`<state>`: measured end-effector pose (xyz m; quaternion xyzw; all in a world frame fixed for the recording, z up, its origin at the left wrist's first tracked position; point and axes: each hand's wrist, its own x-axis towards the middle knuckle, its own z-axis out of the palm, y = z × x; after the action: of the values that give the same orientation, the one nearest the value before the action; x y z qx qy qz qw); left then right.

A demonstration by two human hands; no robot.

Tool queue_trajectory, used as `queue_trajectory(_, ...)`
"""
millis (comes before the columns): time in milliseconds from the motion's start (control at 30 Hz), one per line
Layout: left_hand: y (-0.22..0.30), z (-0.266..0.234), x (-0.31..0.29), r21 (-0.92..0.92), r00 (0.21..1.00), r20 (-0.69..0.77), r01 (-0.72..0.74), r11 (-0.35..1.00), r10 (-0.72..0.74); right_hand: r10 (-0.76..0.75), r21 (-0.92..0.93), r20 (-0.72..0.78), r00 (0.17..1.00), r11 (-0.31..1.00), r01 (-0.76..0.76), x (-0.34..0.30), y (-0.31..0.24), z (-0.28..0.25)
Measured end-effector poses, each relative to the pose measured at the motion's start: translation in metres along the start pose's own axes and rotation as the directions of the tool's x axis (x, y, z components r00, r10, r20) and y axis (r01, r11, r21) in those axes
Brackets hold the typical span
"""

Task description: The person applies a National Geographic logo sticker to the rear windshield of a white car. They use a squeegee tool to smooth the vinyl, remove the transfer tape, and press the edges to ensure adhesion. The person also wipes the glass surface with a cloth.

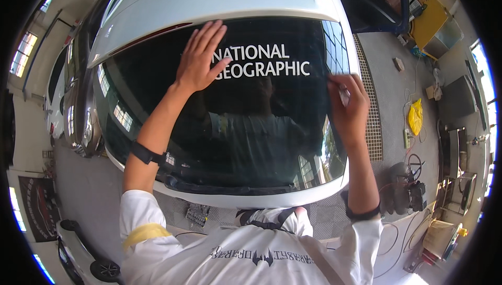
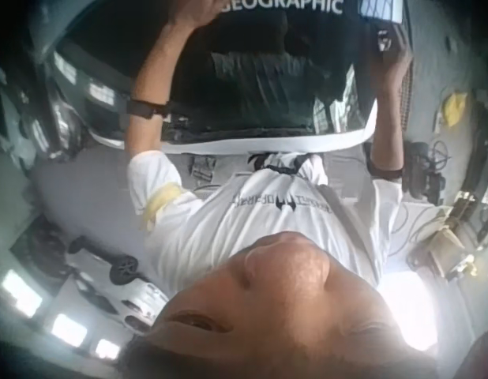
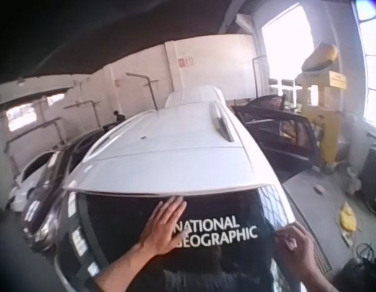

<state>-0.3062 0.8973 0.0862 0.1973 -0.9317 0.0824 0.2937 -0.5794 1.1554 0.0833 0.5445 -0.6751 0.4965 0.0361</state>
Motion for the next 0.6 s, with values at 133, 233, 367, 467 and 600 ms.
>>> queue_trajectory(133,0.004,0.001,-0.002,0.007,0.999,-0.03,0.034,0.999,-0.033,-0.347,-0.238,-0.092,0.933,0.918,0.318,0.071,0.014,0.06)
queue_trajectory(233,0.009,0.0,0.0,-0.017,0.998,-0.009,0.056,0.998,-0.057,-0.453,-0.379,-0.144,0.88,0.846,0.374,0.103,0.031,0.089)
queue_trajectory(367,0.004,0.002,-0.004,-0.039,0.997,-0.022,0.069,0.997,-0.07,-0.463,-0.397,-0.104,0.88,0.831,0.39,0.104,0.029,0.11)
queue_trajectory(467,0.001,0.001,-0.005,-0.047,0.997,-0.043,0.068,0.997,-0.07,-0.497,-0.341,0.004,0.868,0.815,0.468,0.1,0.023,0.113)
queue_trajectory(600,0.002,0.006,-0.005,-0.044,0.995,-0.055,0.076,0.996,-0.078,-0.486,-0.418,-0.037,0.873,0.801,0.428,0.108,0.027,0.112)
